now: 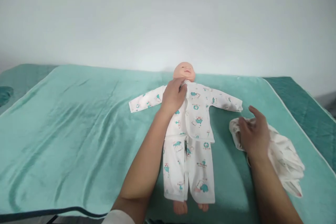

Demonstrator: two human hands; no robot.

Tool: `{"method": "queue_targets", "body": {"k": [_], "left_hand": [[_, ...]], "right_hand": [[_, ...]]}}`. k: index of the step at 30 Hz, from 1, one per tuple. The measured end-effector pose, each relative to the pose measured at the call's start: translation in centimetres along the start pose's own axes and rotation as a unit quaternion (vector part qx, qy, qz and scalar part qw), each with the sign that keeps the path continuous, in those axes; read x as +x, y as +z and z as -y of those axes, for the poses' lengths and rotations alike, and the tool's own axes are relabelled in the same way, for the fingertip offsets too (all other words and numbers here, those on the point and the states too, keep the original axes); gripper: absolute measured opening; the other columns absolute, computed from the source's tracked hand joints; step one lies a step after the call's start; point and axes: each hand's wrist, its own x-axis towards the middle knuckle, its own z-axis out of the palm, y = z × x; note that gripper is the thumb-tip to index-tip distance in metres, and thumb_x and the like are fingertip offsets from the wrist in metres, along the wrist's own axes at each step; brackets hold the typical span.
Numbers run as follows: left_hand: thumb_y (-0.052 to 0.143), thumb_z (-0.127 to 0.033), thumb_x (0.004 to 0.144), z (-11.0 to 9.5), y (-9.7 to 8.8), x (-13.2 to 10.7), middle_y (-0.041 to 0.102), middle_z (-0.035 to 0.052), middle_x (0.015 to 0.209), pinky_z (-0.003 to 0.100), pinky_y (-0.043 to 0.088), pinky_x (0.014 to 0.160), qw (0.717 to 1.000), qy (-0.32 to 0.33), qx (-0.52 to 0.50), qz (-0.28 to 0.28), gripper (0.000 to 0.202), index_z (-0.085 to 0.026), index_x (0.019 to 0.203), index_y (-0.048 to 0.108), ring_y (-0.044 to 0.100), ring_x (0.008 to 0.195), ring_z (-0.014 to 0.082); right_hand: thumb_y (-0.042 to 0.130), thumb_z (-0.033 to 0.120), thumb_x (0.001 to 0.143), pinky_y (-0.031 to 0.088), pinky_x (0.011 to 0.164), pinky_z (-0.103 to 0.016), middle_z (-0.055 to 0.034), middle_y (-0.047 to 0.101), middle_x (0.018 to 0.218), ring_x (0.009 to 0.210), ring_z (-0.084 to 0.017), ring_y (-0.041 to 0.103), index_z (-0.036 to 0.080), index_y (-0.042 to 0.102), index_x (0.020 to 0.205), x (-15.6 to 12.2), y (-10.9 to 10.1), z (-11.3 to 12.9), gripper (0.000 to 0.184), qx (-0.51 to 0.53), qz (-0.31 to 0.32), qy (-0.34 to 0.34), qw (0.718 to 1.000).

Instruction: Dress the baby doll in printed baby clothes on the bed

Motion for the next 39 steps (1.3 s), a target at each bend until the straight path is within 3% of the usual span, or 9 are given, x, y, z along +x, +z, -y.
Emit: {"method": "queue_targets", "body": {"k": [2,4,7,9,11,16,19,21,39], "left_hand": [[0.043,-0.029,0.102,0.3,0.2,-0.2,0.067,0.0104,0.14,0.045,0.043,0.117,0.999,0.011,0.029,0.023,0.038,-0.018,0.132,0.063,0.057,0.134,0.0249],[0.039,-0.029,0.103,0.3,0.2,-0.5,0.065,0.0085,0.142,0.044,0.043,0.118,0.998,0.019,0.042,0.033,0.041,-0.02,0.135,0.062,0.055,0.137,0.0242],[0.036,-0.027,0.104,0.4,0.0,-0.7,0.066,0.0055,0.141,0.041,0.043,0.117,0.997,0.036,0.047,0.039,0.041,-0.021,0.132,0.064,0.056,0.135,0.0221],[0.035,-0.027,0.104,0.4,0.0,-0.6,0.067,0.0055,0.141,0.039,0.042,0.118,0.997,0.044,0.05,0.036,0.041,-0.02,0.13,0.066,0.056,0.135,0.0212],[0.036,-0.028,0.104,0.5,0.0,-0.5,0.066,0.0066,0.141,0.038,0.041,0.119,0.997,0.046,0.053,0.031,0.041,-0.018,0.129,0.067,0.056,0.136,0.021],[0.04,-0.029,0.103,0.7,0.2,-0.5,0.066,0.0073,0.141,0.039,0.041,0.119,0.998,0.038,0.053,0.017,0.038,-0.019,0.127,0.068,0.057,0.135,0.0214],[0.042,-0.028,0.102,1.0,0.3,-0.5,0.067,0.0072,0.14,0.038,0.041,0.12,0.999,0.029,0.038,0.009,0.036,-0.018,0.125,0.069,0.057,0.134,0.0205],[0.043,-0.028,0.102,1.1,0.3,-0.5,0.068,0.0063,0.14,0.038,0.041,0.119,0.999,0.027,0.03,0.01,0.035,-0.019,0.124,0.069,0.058,0.134,0.0196],[0.049,-0.026,0.099,0.8,0.6,-0.6,0.068,0.0054,0.135,0.038,0.044,0.117,1.0,-0.013,0.001,-0.018,0.028,-0.023,0.113,0.072,0.06,0.13,0.0195]], "right_hand": [[0.067,0.041,0.086,0.055,0.069,-0.05,-0.0095,0.074,0.099,0.073,-0.029,0.068,0.033,0.064,0.134,-1.8,-2.0,-1.2,0.049,-0.021,-0.002,-0.003,1.0],[0.067,0.03,0.086,0.053,0.071,-0.051,-0.0084,0.075,0.095,0.077,-0.032,0.07,0.039,0.07,0.121,-3.3,-3.6,-0.6,0.036,-0.042,-0.046,-0.1,0.993],[0.065,0.015,0.084,0.054,0.071,-0.048,-0.0059,0.075,0.091,0.081,-0.03,0.072,0.038,0.072,0.11,-4.5,-4.0,3.0,0.036,-0.011,-0.115,-0.229,0.966],[0.065,0.009,0.084,0.056,0.069,-0.04,-0.004,0.076,0.095,0.081,-0.024,0.072,0.033,0.07,0.113,-4.3,-2.5,6.4,0.038,0.085,-0.065,-0.253,0.962],[0.06,0.011,0.089,0.057,0.082,-0.04,-0.0054,0.075,0.103,0.095,-0.023,0.072,0.029,0.068,0.115,-3.0,0.1,9.7,0.033,0.165,0.022,-0.262,0.951],[0.053,0.023,0.093,0.055,0.092,-0.039,-0.0074,0.073,0.113,0.105,-0.022,0.067,0.023,0.068,0.109,2.6,8.0,14.4,0.021,0.247,0.125,-0.169,0.946],[0.053,0.023,0.089,0.054,0.085,-0.037,-0.0054,0.073,0.101,0.091,-0.019,0.067,0.021,0.069,0.098,4.9,10.9,14.6,0.018,0.273,0.145,-0.087,0.947],[0.053,0.022,0.088,0.053,0.083,-0.035,-0.0044,0.071,0.098,0.088,-0.018,0.065,0.021,0.07,0.093,5.4,11.6,14.3,0.017,0.278,0.156,-0.089,0.944],[0.054,0.017,0.09,0.054,0.092,-0.038,-0.0063,0.072,0.105,0.101,-0.021,0.067,0.022,0.074,0.09,4.9,11.2,14.0,0.021,0.321,0.15,-0.118,0.928]]}}
